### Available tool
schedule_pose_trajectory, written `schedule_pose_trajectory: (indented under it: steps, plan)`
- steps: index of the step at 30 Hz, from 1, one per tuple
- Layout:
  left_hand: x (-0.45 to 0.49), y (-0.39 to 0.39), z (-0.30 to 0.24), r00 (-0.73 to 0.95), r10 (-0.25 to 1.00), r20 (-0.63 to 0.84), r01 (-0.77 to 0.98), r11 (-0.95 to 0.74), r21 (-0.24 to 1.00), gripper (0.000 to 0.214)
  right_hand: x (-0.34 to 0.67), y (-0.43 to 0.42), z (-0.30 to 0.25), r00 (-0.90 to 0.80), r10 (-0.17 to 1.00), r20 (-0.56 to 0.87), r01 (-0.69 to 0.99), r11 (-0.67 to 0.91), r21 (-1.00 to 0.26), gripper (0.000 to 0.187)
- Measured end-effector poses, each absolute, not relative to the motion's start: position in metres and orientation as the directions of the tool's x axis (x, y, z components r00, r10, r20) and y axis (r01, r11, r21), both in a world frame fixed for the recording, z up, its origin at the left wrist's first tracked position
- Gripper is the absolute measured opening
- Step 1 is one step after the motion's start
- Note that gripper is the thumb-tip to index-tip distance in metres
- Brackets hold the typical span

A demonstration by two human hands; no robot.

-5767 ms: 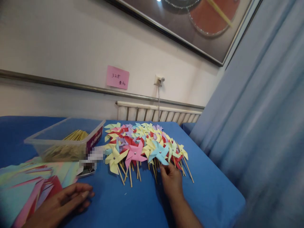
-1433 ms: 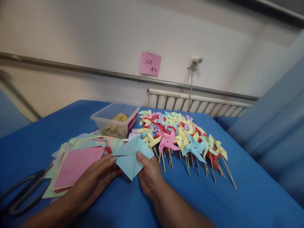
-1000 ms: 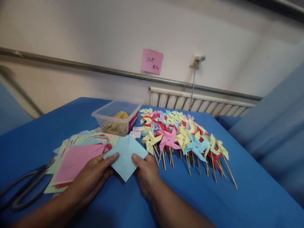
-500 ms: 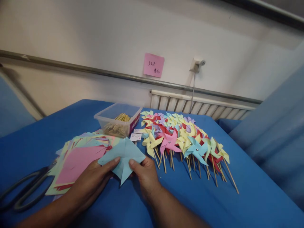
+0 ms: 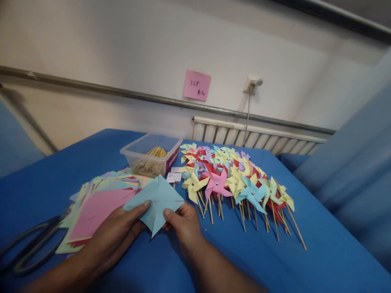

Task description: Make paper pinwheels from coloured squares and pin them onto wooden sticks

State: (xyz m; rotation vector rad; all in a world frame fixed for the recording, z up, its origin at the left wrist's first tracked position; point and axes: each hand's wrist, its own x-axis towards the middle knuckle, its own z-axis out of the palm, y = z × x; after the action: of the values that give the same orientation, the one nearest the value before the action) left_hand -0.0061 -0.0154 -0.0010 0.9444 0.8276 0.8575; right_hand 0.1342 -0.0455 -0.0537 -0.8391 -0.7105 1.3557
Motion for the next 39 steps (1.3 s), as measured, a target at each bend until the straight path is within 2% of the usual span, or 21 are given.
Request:
schedule_pose_trajectory:
  steps: [10,22,39]
  plan:
    - [-0.006,-0.018,0.007,0.451,0.871,-0.197,-0.241,0.331,0.912,0.028,0.134,-0.045,-0.057,0.1,0.993,-0.067,-0.489,-0.01,-0.872,0.027]
    - [-0.007,-0.019,0.006,0.443,0.87,-0.215,-0.306,0.372,0.876,0.025,0.134,-0.044,-0.054,0.139,0.989,-0.049,-0.431,0.016,-0.902,0.03]
    - [-0.009,-0.018,0.003,0.432,0.877,-0.213,-0.249,0.342,0.906,0.022,0.132,-0.044,-0.055,0.21,0.978,-0.016,-0.339,0.058,-0.939,0.036]
